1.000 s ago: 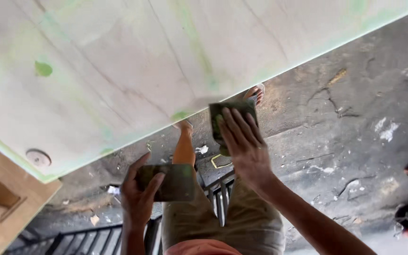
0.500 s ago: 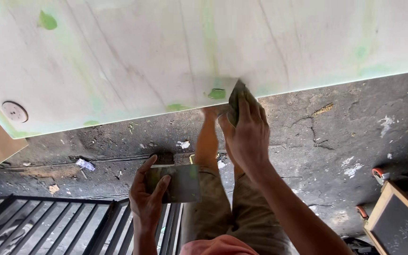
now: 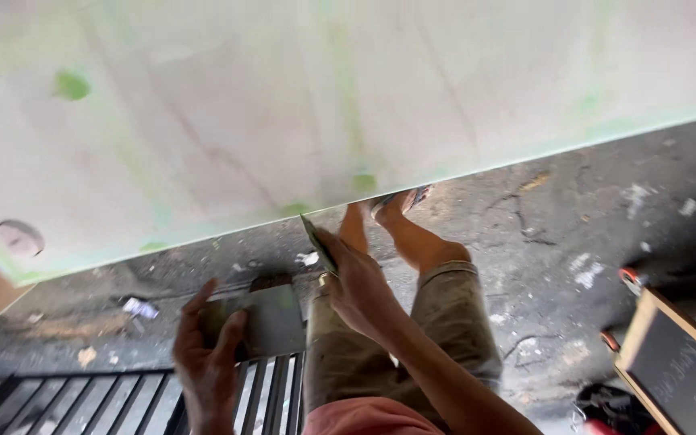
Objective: The person uses a putty knife to spread green filler paste onto the edges and surfaces of wooden cabinet doors and frames. They work on multiple pieces, smoothing the filler into seams and around circular hardware cutouts.
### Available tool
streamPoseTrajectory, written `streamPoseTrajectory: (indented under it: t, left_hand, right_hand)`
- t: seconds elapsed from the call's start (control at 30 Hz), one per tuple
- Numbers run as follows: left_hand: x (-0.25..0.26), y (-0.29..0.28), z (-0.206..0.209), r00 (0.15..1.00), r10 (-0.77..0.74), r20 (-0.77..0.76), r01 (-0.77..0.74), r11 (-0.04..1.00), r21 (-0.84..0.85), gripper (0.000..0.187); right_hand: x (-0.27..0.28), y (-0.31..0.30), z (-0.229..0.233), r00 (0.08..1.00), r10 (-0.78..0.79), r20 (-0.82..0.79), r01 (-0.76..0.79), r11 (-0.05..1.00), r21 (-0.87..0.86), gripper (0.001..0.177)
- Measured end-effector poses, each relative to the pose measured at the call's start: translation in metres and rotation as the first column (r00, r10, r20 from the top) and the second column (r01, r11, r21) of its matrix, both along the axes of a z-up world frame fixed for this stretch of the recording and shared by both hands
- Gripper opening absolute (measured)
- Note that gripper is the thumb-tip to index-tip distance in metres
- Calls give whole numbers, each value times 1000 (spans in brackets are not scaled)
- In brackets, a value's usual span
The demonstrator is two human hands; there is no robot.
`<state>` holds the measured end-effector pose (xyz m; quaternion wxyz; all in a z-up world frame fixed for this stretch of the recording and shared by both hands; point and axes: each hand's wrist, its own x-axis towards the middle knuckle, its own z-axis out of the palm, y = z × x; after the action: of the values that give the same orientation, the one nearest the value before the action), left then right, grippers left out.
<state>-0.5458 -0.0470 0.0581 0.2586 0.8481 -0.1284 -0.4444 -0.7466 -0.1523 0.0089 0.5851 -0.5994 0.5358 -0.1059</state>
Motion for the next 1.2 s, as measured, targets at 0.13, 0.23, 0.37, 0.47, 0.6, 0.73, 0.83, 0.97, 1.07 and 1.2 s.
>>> streamPoseTrajectory:
  t: [0.13,0.23,0.37,0.47,0.6,0.73,0.83,0.97,1.07,1.2]
  left_hand:
    - [-18,-12,-16,993,-119,8,119,992,-32,57]
    - [-54,-33,-21,986,-150,-77,147,988,-45,57]
    - [-100,-37,-41,955,-235,-180,216,969,-117,59]
    - [-143,-56,-32,947,-278,-159,272,961,-59,57]
    - [-193,-60,-34,930,-327,-167,323,945,-51,56]
    - [-240,-68,-28,926,-355,-128,349,935,-64,54]
    - [-279,-68,-35,932,-321,-166,319,947,-40,56]
    - [-323,-67,-37,941,-258,-217,261,965,-15,59]
    - [-347,-70,-35,922,-345,-176,355,935,26,62]
    - [-369,-80,-27,912,-388,-133,400,913,81,58]
  right_hand:
    - [-118,9,12,955,-268,-124,292,919,266,55]
    - [-208,11,10,899,-332,-287,358,933,41,47]
    - [-286,9,7,845,-241,-477,71,936,-346,57]
    - [-317,-1,-15,867,-174,-467,-71,884,-461,63]
    - [-353,-22,-21,874,-126,-470,-122,878,-463,67]
    - [-387,-33,-28,887,-112,-448,-153,844,-514,53]
    - [-436,-38,-52,865,-138,-482,-191,798,-571,58]
    - [-498,-73,-58,818,-207,-536,-250,711,-657,51]
    - [-547,-92,-66,796,-188,-575,-334,657,-676,48]
    - [-570,-126,-56,801,-117,-587,-410,606,-681,37]
